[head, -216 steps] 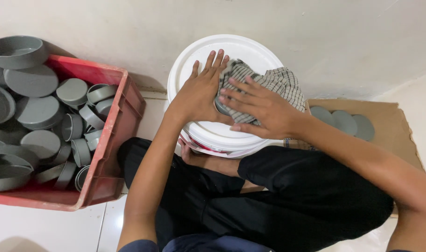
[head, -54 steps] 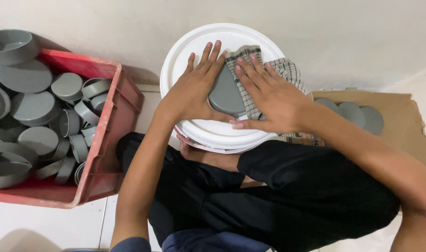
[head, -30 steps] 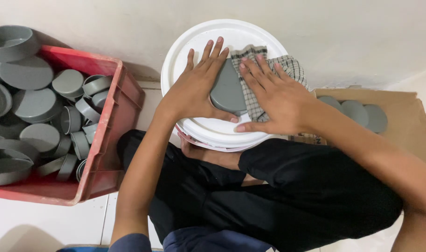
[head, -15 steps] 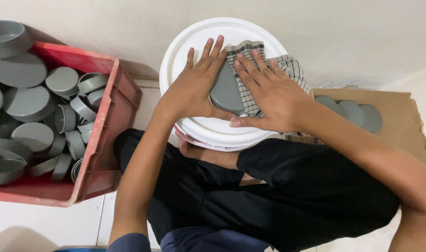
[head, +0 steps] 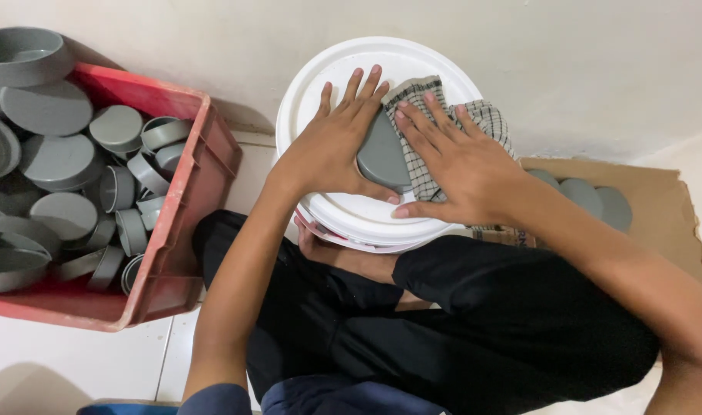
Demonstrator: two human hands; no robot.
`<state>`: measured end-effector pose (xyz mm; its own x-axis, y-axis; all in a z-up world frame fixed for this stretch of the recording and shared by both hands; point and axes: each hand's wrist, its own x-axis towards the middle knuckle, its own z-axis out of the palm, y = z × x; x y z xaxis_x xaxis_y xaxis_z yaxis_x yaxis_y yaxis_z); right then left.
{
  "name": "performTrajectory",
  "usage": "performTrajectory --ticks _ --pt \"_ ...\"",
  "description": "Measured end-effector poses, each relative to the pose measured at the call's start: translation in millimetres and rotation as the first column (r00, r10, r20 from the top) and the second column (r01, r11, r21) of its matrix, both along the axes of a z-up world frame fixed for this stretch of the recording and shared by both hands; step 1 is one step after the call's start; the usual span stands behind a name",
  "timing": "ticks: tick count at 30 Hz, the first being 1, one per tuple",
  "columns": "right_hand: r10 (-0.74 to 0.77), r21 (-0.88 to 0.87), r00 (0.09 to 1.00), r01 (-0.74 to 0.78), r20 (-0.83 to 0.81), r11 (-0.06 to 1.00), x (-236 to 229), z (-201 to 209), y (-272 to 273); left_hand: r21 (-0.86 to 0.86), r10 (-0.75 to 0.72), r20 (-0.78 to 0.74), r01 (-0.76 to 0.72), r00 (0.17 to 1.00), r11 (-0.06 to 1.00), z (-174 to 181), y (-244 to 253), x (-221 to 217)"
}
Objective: Cleaning plastic components with a cloth and sorting them into a box
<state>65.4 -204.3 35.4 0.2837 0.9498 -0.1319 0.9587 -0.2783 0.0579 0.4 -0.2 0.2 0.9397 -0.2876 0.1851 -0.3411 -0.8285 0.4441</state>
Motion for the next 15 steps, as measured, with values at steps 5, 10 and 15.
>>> performTrajectory --ticks 5,10,15 --pt "0.066 -0.012 0.990 -0.068 -0.124 0.998 -6.3 19.0 -17.7 0.025 0.009 0.006 -0.009 1.000 1.000 -3.6 0.8 1.0" --pt "-0.049 -0.075 0.984 0.037 -0.173 0.996 2.0 15.6 -2.4 0.012 -0.003 0.027 0.002 1.000 1.000 -1.5 0.1 2.3" --pt "-0.069 -0.076 0.982 0.056 -0.177 0.996 2.8 11.2 3.5 0.055 0.018 0.020 -0.019 1.000 0.998 -4.7 -0.3 1.3"
